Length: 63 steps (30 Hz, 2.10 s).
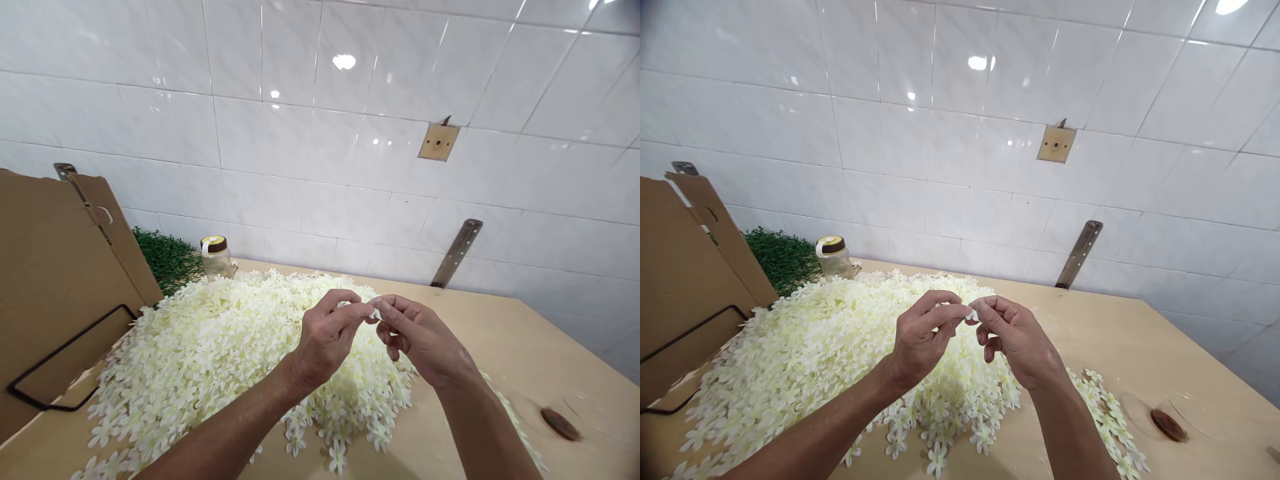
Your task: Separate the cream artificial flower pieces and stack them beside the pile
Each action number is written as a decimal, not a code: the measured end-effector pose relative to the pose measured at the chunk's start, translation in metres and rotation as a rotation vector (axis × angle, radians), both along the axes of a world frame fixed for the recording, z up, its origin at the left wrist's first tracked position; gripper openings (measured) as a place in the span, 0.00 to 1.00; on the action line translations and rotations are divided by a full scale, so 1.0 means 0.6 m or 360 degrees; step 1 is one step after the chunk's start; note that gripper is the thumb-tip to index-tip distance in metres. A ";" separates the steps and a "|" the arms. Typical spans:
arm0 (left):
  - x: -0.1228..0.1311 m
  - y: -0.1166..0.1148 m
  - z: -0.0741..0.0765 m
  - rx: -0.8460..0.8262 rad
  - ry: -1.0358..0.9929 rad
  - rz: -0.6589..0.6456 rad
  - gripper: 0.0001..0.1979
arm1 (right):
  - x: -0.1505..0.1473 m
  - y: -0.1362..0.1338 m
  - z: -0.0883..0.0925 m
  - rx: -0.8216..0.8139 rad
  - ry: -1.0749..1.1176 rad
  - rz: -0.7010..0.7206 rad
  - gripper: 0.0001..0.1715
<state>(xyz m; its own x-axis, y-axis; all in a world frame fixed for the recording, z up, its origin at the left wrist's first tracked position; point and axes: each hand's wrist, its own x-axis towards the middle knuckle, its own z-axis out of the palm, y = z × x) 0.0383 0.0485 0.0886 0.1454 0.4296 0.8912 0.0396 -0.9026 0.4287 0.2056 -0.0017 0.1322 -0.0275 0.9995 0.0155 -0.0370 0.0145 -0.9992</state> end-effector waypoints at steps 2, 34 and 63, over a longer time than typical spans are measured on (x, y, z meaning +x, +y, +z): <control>0.001 -0.003 0.000 0.0031 0.0037 0.0027 0.10 | 0.002 0.002 0.000 0.0007 0.0023 -0.0030 0.19; 0.012 0.044 -0.004 -0.2348 -0.0859 -0.0923 0.14 | 0.082 0.037 -0.034 0.0209 -0.1452 -0.0736 0.16; -0.010 0.046 0.014 -0.2059 -0.0391 -0.0952 0.12 | 0.214 0.094 -0.157 -0.0563 -0.2437 -0.0628 0.16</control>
<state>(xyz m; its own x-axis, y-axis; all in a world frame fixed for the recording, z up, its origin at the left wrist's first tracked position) 0.0320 0.0759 0.0969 0.4918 0.8698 -0.0392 -0.3914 0.2610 0.8824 0.3340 0.0546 0.0377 0.4454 0.8953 -0.0038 0.8941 -0.4451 -0.0495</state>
